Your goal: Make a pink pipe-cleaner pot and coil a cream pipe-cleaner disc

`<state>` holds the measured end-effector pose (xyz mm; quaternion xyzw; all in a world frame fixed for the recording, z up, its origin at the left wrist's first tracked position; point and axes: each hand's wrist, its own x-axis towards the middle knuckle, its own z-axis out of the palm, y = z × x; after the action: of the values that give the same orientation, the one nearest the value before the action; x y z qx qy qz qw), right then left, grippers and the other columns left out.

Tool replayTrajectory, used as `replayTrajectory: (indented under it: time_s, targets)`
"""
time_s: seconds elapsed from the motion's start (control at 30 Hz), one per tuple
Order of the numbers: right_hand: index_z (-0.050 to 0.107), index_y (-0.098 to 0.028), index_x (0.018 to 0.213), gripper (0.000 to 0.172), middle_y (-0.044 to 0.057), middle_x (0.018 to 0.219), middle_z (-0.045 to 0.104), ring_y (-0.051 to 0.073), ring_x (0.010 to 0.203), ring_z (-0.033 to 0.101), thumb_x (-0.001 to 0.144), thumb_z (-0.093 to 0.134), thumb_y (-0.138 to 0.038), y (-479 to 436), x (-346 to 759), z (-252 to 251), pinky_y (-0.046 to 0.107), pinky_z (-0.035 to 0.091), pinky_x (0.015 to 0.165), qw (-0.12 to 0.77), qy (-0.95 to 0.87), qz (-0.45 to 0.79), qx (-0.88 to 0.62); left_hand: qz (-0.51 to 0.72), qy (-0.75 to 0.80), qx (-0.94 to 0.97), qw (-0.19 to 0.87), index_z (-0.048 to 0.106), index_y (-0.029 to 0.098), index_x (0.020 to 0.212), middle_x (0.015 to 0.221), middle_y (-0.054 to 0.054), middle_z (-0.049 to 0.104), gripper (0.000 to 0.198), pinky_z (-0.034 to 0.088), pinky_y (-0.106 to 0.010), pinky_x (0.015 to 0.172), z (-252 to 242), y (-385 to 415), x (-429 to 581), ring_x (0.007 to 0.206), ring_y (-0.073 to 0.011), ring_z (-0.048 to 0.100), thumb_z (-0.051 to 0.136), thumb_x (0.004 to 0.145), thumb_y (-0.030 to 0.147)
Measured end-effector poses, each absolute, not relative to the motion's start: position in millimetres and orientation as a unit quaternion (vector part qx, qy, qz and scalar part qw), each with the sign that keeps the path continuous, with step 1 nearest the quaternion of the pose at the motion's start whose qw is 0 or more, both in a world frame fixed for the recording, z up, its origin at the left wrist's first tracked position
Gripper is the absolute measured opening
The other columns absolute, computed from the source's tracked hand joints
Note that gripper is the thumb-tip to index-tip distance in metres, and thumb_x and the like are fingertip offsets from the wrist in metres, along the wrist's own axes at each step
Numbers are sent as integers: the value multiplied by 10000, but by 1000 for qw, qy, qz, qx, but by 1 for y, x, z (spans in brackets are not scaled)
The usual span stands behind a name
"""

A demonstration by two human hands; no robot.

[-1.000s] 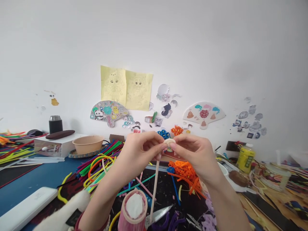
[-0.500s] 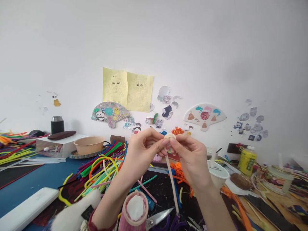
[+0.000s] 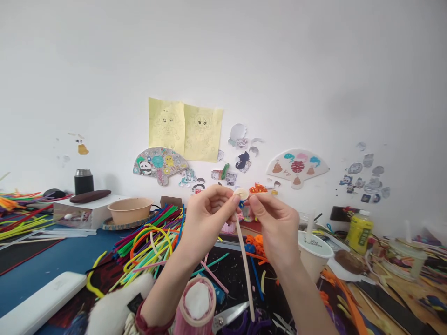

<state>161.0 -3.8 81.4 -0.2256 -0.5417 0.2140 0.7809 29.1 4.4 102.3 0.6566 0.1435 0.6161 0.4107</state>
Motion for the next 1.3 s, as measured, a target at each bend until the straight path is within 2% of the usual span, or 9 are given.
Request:
replayTrajectory:
  time_s: [0.13, 0.23, 0.7, 1.3]
  targets:
    - [789, -250, 893, 93, 26, 885, 753, 185, 824, 683, 815, 744, -227, -9, 168, 81, 312, 552, 729, 773, -570, -7, -278, 617, 151, 658, 404, 634, 139, 779, 569, 29, 622, 142, 490, -133, 488, 104, 5, 27, 491, -55, 585, 719, 807, 250]
    - [784, -247, 909, 120, 20, 873, 746, 183, 820, 678, 848, 706, -179, -13, 165, 81, 324, 542, 764, 750, -594, -70, -282, 615, 153, 659, 405, 633, 138, 780, 579, 26, 627, 146, 496, -145, 492, 104, 5, 28, 494, -62, 594, 720, 803, 253]
    - [776, -215, 894, 135, 19, 831, 735, 175, 750, 675, 843, 694, -121, -14, 162, 80, 308, 545, 703, 736, -611, -103, -272, 600, 159, 675, 398, 638, 128, 774, 553, 22, 634, 139, 492, -143, 482, 104, 4, 25, 486, -65, 586, 717, 800, 240]
    - [779, -236, 897, 139, 21, 826, 736, 178, 726, 674, 849, 691, -139, -16, 163, 79, 302, 544, 647, 728, -616, -114, -278, 593, 160, 679, 402, 649, 144, 769, 561, 19, 635, 134, 491, -164, 482, 104, 4, 24, 486, -72, 582, 719, 797, 256]
